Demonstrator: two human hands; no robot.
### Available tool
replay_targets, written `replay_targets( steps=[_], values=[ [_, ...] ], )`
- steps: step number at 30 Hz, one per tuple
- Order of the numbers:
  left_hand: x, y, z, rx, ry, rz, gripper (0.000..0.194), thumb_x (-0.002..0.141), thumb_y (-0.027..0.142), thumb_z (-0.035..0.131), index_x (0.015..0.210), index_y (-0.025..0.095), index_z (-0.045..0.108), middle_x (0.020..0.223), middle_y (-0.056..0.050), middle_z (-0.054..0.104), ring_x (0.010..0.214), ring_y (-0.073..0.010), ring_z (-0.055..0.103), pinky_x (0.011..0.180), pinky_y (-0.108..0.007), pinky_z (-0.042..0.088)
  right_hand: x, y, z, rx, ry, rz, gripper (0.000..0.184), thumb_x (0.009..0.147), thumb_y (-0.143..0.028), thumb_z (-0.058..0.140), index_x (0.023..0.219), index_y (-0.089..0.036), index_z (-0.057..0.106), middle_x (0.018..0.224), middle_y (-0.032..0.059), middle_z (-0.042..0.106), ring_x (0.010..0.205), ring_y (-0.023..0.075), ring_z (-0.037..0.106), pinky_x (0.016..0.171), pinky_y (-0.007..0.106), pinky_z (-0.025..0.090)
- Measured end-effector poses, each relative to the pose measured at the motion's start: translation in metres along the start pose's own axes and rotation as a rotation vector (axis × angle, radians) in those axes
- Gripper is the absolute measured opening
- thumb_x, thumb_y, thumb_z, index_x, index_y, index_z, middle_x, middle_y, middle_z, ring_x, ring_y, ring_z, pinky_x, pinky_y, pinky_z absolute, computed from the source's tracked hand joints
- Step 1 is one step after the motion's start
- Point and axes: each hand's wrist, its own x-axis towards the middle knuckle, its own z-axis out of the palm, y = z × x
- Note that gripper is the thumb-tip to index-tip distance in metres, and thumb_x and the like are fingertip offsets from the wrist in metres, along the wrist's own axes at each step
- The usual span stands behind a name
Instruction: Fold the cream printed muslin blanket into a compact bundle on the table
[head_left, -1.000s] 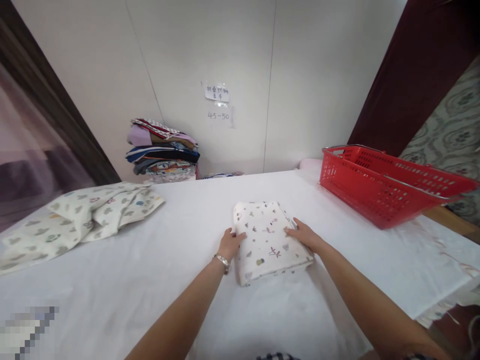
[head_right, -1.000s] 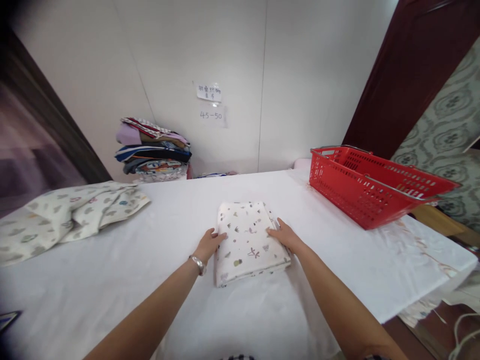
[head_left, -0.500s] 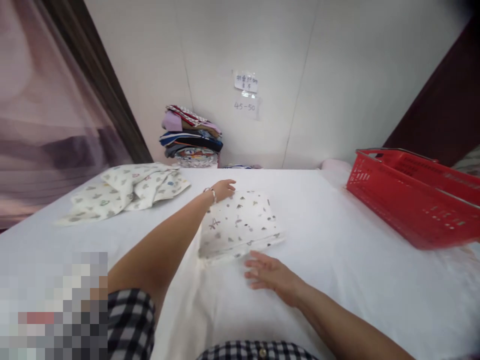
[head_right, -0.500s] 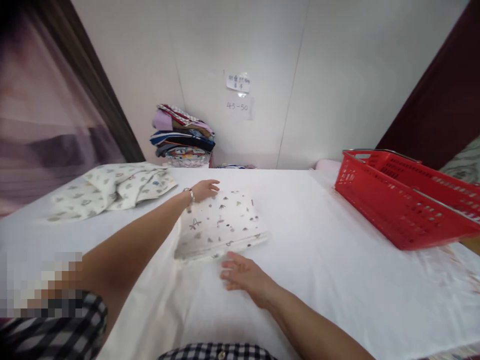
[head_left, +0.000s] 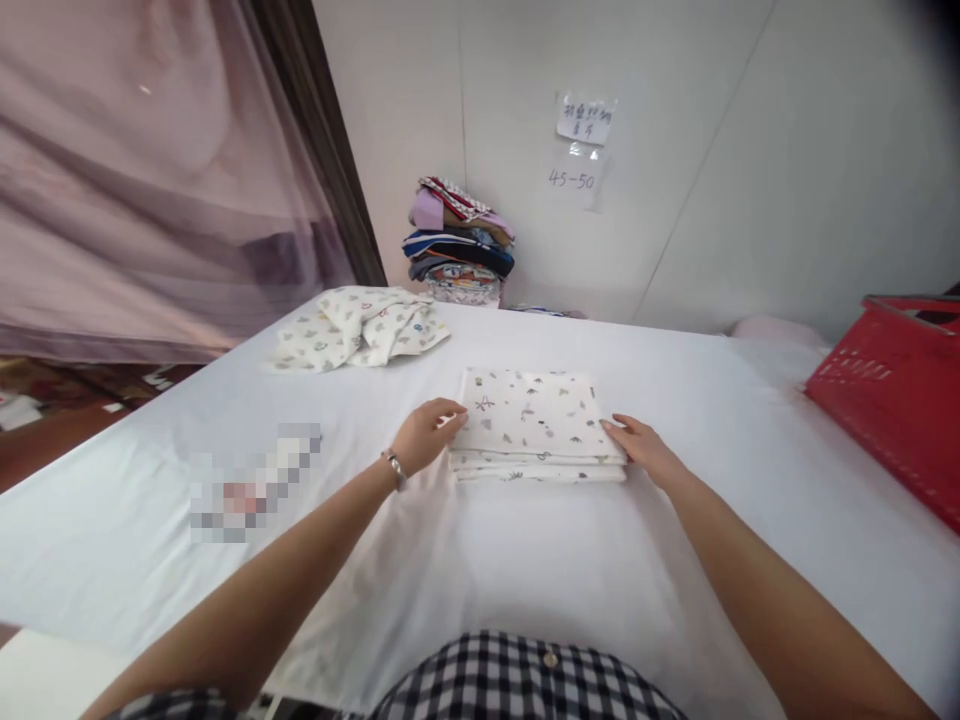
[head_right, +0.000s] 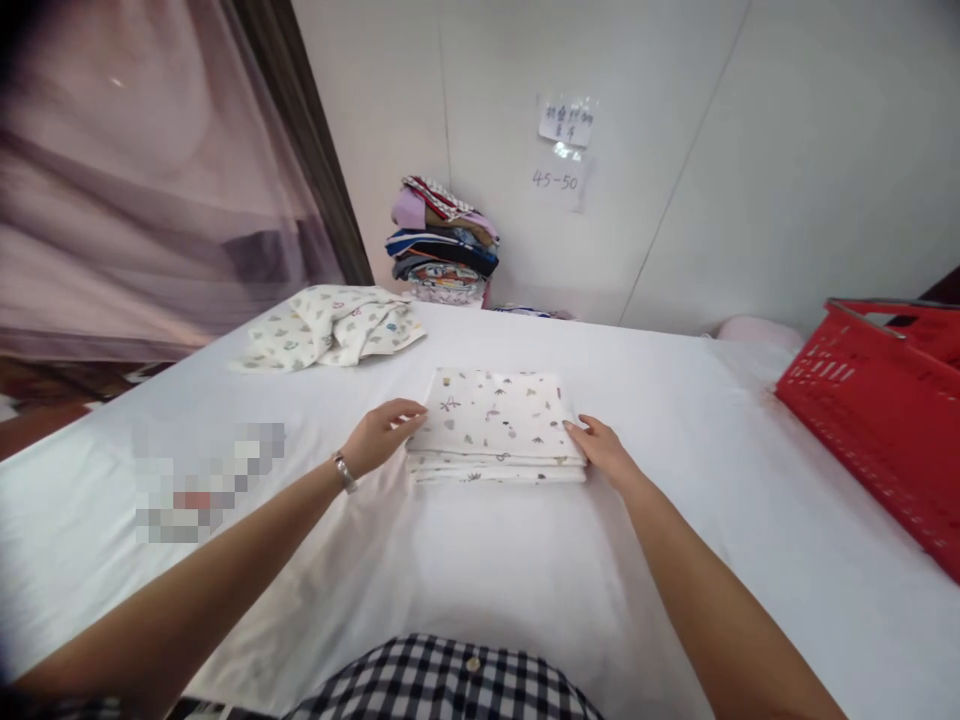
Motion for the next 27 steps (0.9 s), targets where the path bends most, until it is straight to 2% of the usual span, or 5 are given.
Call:
replay_targets(
  steps=[4, 10, 15, 22, 27],
  values=[
    [-0.036, -0.006, 0.013, -0.018, -0.061, 0.026, 0.032, 0.076, 0.046, 0.054, 0.096, 0.023, 0.064, 0.114, -0.004, 0.056, 0.079, -0.0140, 0.058, 0.074, -0.029, 0.050, -0.001, 0.002, 0.008, 0.004, 0.063, -0.085, 0.064, 0.068, -0.049, 0.062, 0.121, -0.015, 0.054, 0.095, 0.0107, 0.065, 0.080, 0.0216, 0.062, 0.069, 0.031, 0.047],
    [-0.047, -0.009, 0.024, -0.037, -0.026, 0.060, 0.022, 0.077, 0.036, 0.053, 0.089, 0.022, 0.064, 0.107, -0.004, 0.056, 0.075, -0.0125, 0.057, 0.072, -0.030, 0.051, -0.005, 0.014, 0.005, -0.053, 0.105, -0.148, 0.061, 0.069, -0.045, 0.061, 0.122, -0.014, 0.052, 0.085, 0.0074, 0.065, 0.074, 0.0205, 0.061, 0.068, 0.032, 0.047],
    [-0.042, 0.001, 0.019, 0.124, 0.030, 0.186, 0.024, 0.080, 0.040, 0.051, 0.092, 0.023, 0.065, 0.108, -0.006, 0.059, 0.099, -0.0213, 0.052, 0.081, -0.036, 0.048, -0.024, 0.011, 0.005, -0.178, 0.306, -0.515, 0.037, 0.078, -0.041, 0.051, 0.105, -0.018, 0.061, 0.105, 0.0084, 0.061, 0.089, 0.0200, 0.057, 0.072, 0.032, 0.047],
    [-0.030, 0.011, 0.029, 0.294, -0.084, 0.296, 0.020, 0.082, 0.030, 0.049, 0.089, 0.024, 0.067, 0.097, -0.005, 0.063, 0.096, -0.0228, 0.051, 0.083, -0.040, 0.043, -0.054, -0.011, 0.030, -0.348, -0.066, -0.799, 0.022, 0.082, -0.035, 0.051, 0.094, -0.026, 0.067, 0.102, 0.0030, 0.061, 0.098, 0.0208, 0.052, 0.089, 0.036, 0.041],
    [-0.026, 0.006, 0.025, 0.290, -0.140, 0.303, 0.018, 0.080, 0.028, 0.052, 0.088, 0.022, 0.067, 0.099, -0.006, 0.062, 0.098, -0.0223, 0.050, 0.084, -0.036, 0.044, -0.051, -0.008, 0.037, -0.425, -0.075, -0.862, 0.025, 0.086, -0.030, 0.045, 0.095, -0.026, 0.068, 0.099, 0.0037, 0.061, 0.094, 0.0212, 0.052, 0.085, 0.038, 0.042]
  ],
)
